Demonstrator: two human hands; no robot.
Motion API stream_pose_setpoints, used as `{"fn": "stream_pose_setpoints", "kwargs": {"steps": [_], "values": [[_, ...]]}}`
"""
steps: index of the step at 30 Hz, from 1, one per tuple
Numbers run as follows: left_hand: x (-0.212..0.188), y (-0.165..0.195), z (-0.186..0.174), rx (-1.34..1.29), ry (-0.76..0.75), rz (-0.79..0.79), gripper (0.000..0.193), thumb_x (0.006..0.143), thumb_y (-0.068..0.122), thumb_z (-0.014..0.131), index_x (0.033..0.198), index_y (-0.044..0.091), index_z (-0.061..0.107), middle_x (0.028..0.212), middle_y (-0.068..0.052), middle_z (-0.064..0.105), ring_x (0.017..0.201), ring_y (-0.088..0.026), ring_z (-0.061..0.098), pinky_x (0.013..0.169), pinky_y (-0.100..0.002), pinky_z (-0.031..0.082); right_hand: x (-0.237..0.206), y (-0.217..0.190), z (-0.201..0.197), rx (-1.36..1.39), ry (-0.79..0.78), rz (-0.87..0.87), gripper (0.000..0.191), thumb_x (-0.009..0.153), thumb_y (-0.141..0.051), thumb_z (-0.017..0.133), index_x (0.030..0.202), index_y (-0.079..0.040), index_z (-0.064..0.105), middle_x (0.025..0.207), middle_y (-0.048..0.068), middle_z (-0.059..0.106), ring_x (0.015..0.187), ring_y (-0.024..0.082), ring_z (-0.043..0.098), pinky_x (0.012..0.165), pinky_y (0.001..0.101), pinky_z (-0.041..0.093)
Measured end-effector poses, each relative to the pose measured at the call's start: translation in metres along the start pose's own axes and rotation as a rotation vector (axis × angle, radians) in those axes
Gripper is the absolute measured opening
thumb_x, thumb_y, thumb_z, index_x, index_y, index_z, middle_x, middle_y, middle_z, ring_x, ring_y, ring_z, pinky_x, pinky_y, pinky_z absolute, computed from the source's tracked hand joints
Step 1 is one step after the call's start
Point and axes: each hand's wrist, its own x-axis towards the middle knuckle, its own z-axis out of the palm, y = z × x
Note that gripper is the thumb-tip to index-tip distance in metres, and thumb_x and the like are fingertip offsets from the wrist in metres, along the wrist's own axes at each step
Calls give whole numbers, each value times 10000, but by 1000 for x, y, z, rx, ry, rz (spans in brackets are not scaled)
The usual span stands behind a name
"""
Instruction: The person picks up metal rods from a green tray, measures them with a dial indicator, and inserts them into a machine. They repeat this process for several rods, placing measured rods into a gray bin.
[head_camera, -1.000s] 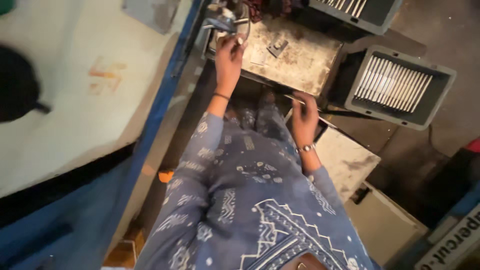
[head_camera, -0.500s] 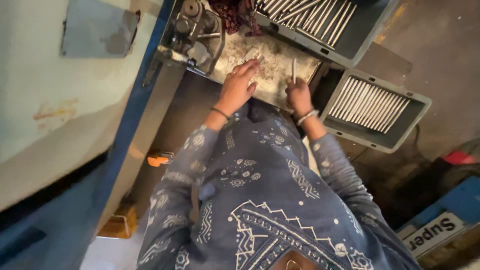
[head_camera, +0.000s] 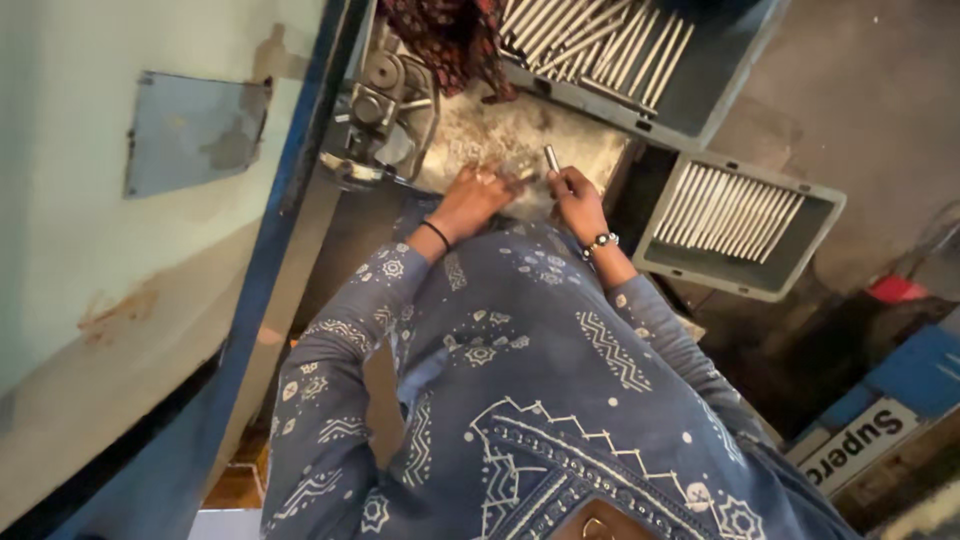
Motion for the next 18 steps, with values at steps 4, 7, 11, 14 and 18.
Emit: {"fn": "stream_pose_setpoints", "kwargs": {"steps": [4, 7, 11, 14, 18], "values": [[-12, -4, -3, 39, 106, 195, 354, 916, 192, 558, 1250, 198, 675, 1272, -29, 634, 1273, -295, 535, 1065, -478, 417, -3, -10, 6, 20, -12, 108, 336, 1056, -404, 553, 945, -92, 607, 789, 6, 632, 501, 104, 577, 424, 268, 430], [-21, -4, 6, 65, 39, 251, 295, 973, 199, 580, 1246, 158, 683, 1186, -45, 631, 1242, -280, 550, 1035, -453, 439, -5, -8, 7, 89, -22, 161, 331, 1041, -422, 522, 1005, -99, 583, 794, 35, 649, 481, 122, 608, 404, 282, 465], [-24, 1, 18, -183, 198, 24, 261, 936, 175, 630, 1183, 114, 686, 1143, -85, 646, 1138, -292, 606, 960, -430, 487, -6, 7, 4, 120, -59, 302, 324, 1051, -433, 457, 1102, -130, 560, 761, 67, 648, 429, 143, 558, 364, 291, 411], [-13, 7, 19, -604, 232, -359, 195, 954, 165, 689, 1136, 96, 692, 1094, -108, 650, 1017, -330, 647, 868, -407, 528, -5, 15, 4, 248, -101, 311, 299, 1094, -365, 462, 1112, -86, 570, 735, 97, 614, 409, 154, 488, 360, 292, 345], [-4, 10, 14, -673, 446, -373, 209, 927, 118, 724, 1134, 94, 708, 1061, -99, 650, 974, -317, 669, 830, -389, 547, -5, 16, 8, 386, -140, 400, 214, 1059, -264, 448, 1118, -104, 578, 729, 62, 601, 426, 127, 471, 362, 272, 325]]}}
